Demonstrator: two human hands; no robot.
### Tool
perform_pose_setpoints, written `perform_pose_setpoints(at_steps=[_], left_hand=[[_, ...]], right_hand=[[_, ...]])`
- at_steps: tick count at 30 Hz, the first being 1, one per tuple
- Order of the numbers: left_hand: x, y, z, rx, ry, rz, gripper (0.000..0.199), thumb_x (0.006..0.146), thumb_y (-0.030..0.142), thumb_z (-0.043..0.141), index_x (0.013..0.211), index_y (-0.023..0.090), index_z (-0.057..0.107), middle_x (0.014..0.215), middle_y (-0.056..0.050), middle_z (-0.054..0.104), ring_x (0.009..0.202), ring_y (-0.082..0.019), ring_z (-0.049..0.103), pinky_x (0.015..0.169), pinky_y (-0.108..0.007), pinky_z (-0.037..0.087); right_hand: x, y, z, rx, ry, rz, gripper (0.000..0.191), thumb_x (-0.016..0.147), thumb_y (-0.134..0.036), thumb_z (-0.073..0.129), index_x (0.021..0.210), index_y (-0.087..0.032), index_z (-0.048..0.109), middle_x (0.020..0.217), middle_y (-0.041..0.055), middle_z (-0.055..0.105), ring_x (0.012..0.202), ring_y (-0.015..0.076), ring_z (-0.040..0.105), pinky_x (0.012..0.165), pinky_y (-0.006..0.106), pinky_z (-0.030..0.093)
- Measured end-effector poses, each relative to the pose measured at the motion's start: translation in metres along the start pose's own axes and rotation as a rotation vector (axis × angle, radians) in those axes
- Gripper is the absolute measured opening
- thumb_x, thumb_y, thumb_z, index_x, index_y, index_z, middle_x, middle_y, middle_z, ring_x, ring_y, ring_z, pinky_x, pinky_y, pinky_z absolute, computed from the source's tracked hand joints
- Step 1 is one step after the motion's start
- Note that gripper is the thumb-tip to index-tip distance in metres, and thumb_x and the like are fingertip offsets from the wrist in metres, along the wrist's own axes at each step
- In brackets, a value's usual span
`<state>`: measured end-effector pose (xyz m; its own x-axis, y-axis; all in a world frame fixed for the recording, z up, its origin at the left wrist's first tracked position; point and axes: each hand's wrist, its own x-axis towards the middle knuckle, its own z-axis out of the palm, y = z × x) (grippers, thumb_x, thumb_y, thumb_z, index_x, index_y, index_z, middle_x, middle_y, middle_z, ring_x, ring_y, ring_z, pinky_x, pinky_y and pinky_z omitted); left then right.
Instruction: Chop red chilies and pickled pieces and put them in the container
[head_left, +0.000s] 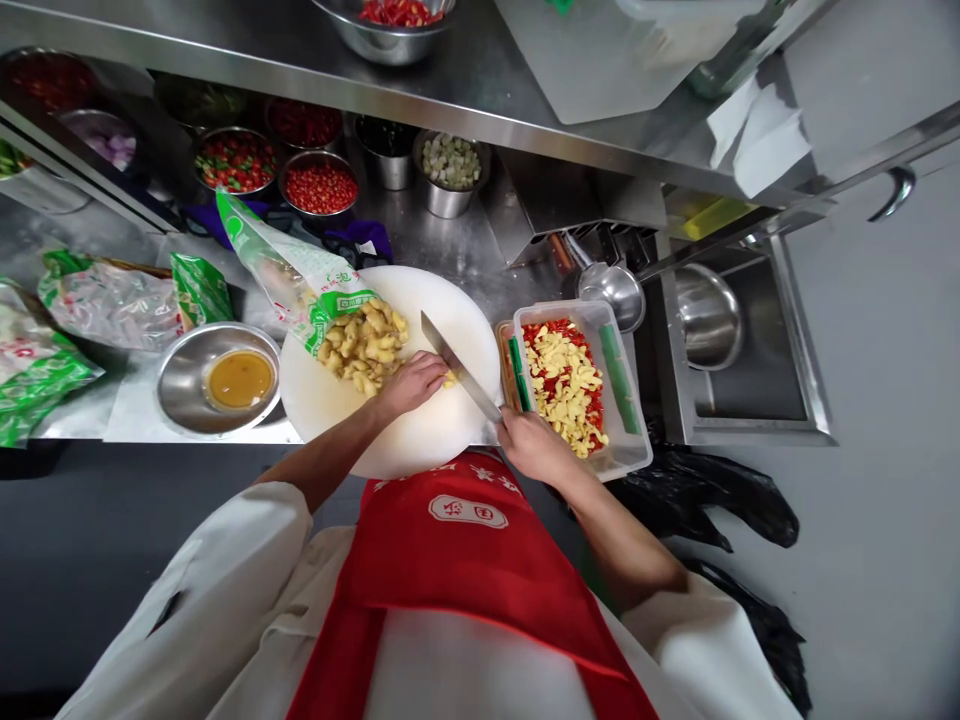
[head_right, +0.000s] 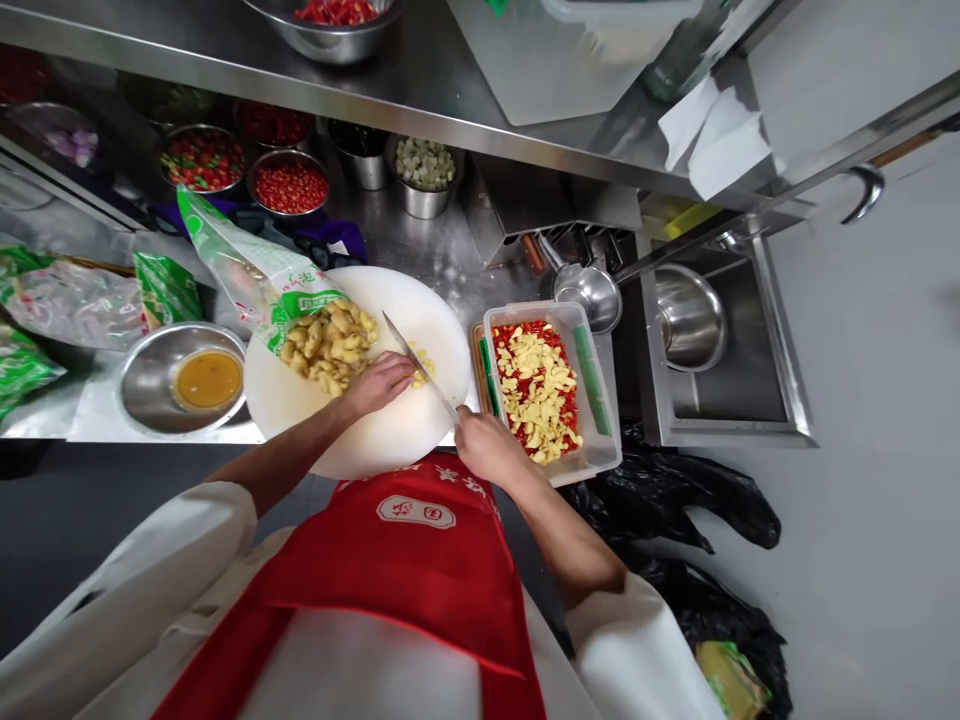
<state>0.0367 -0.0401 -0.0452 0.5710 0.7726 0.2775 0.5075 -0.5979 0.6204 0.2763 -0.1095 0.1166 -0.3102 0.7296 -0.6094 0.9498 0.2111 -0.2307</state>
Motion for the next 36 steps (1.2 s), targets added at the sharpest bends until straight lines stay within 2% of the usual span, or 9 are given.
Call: perform_pose_setpoints(at_steps=[3, 9, 13, 16, 22, 25, 28, 32, 36], left_hand=[[0.0, -0.003, 0.003, -0.009, 0.008, -0.002, 0.023, 0.099, 0.028, 0.047, 0.107, 0.018, 0.065, 0.11, -0.009, 0.065, 0.107, -0.022, 0.055, 0.098, -0.039, 0.047], [0.001, -0.002, 0.0, -0.005, 0.001, 0.01, 0.022, 0.099, 0.03, 0.048, 0.104, 0.018, 0.066, 0.105, -0.008, 0.065, 0.104, -0.021, 0.056, 0.095, -0.038, 0.048], [0.001, 0.0, 0.0, -0.003, 0.017, -0.016, 0.022, 0.099, 0.029, 0.048, 0.103, 0.019, 0.067, 0.106, -0.008, 0.066, 0.105, -0.021, 0.057, 0.094, -0.038, 0.049], [0.0, -0.001, 0.003, -0.007, 0.017, -0.017, 0.021, 0.099, 0.028, 0.048, 0.102, 0.019, 0.067, 0.105, -0.008, 0.066, 0.105, -0.021, 0.057, 0.096, -0.039, 0.048], [-0.001, -0.001, 0.001, -0.003, 0.038, 0.014, 0.021, 0.098, 0.028, 0.049, 0.103, 0.018, 0.067, 0.105, -0.008, 0.066, 0.103, -0.021, 0.057, 0.093, -0.039, 0.05], [-0.001, 0.0, 0.0, 0.002, 0.062, 0.017, 0.021, 0.098, 0.028, 0.05, 0.101, 0.018, 0.068, 0.103, -0.008, 0.067, 0.102, -0.021, 0.058, 0.092, -0.039, 0.05], [-0.001, 0.0, 0.0, -0.003, 0.047, 0.01, 0.021, 0.098, 0.028, 0.049, 0.101, 0.019, 0.068, 0.102, -0.007, 0.067, 0.102, -0.02, 0.058, 0.094, -0.039, 0.05], [-0.001, 0.001, -0.001, -0.015, 0.041, 0.007, 0.023, 0.099, 0.028, 0.048, 0.102, 0.019, 0.068, 0.105, -0.008, 0.067, 0.104, -0.02, 0.057, 0.094, -0.038, 0.05], [-0.002, 0.001, -0.001, -0.005, 0.026, 0.0, 0.024, 0.099, 0.029, 0.047, 0.104, 0.019, 0.068, 0.107, -0.008, 0.067, 0.104, -0.021, 0.058, 0.094, -0.04, 0.05]], right_hand=[[-0.004, -0.002, 0.004, -0.004, -0.034, 0.007, 0.026, 0.101, -0.025, 0.035, 0.11, -0.013, 0.056, 0.098, 0.0161, 0.072, 0.092, 0.0249, 0.069, 0.074, 0.029, 0.04], [0.043, -0.026, 0.004, 0.032, -0.004, 0.039, 0.025, 0.101, -0.021, 0.036, 0.115, -0.012, 0.054, 0.106, 0.0174, 0.072, 0.097, 0.0249, 0.069, 0.077, 0.029, 0.041], [0.021, -0.017, -0.005, 0.033, 0.017, -0.026, 0.025, 0.101, -0.024, 0.036, 0.11, -0.013, 0.056, 0.101, 0.0166, 0.072, 0.094, 0.0247, 0.069, 0.075, 0.029, 0.041], [0.007, -0.011, -0.001, 0.031, -0.029, -0.019, 0.024, 0.1, -0.022, 0.036, 0.11, -0.013, 0.056, 0.098, 0.0166, 0.073, 0.093, 0.025, 0.069, 0.075, 0.029, 0.041], [0.036, -0.021, 0.005, 0.047, -0.006, 0.033, 0.024, 0.1, -0.021, 0.036, 0.112, -0.012, 0.055, 0.104, 0.0176, 0.072, 0.096, 0.0248, 0.069, 0.077, 0.029, 0.041], [0.024, -0.014, 0.001, 0.047, 0.031, -0.038, 0.024, 0.1, -0.024, 0.036, 0.107, -0.014, 0.056, 0.099, 0.0165, 0.073, 0.092, 0.0249, 0.07, 0.073, 0.029, 0.041], [0.008, -0.008, 0.004, 0.048, 0.0, -0.042, 0.023, 0.1, -0.024, 0.035, 0.105, -0.014, 0.056, 0.094, 0.0153, 0.073, 0.088, 0.0244, 0.069, 0.071, 0.028, 0.04], [0.023, -0.017, 0.012, 0.068, -0.031, 0.026, 0.024, 0.1, -0.022, 0.035, 0.111, -0.012, 0.055, 0.101, 0.0178, 0.072, 0.093, 0.0243, 0.069, 0.074, 0.028, 0.04], [0.026, -0.02, 0.007, 0.065, 0.005, 0.005, 0.026, 0.101, -0.024, 0.035, 0.111, -0.012, 0.056, 0.102, 0.0178, 0.072, 0.095, 0.0253, 0.069, 0.075, 0.029, 0.04]])
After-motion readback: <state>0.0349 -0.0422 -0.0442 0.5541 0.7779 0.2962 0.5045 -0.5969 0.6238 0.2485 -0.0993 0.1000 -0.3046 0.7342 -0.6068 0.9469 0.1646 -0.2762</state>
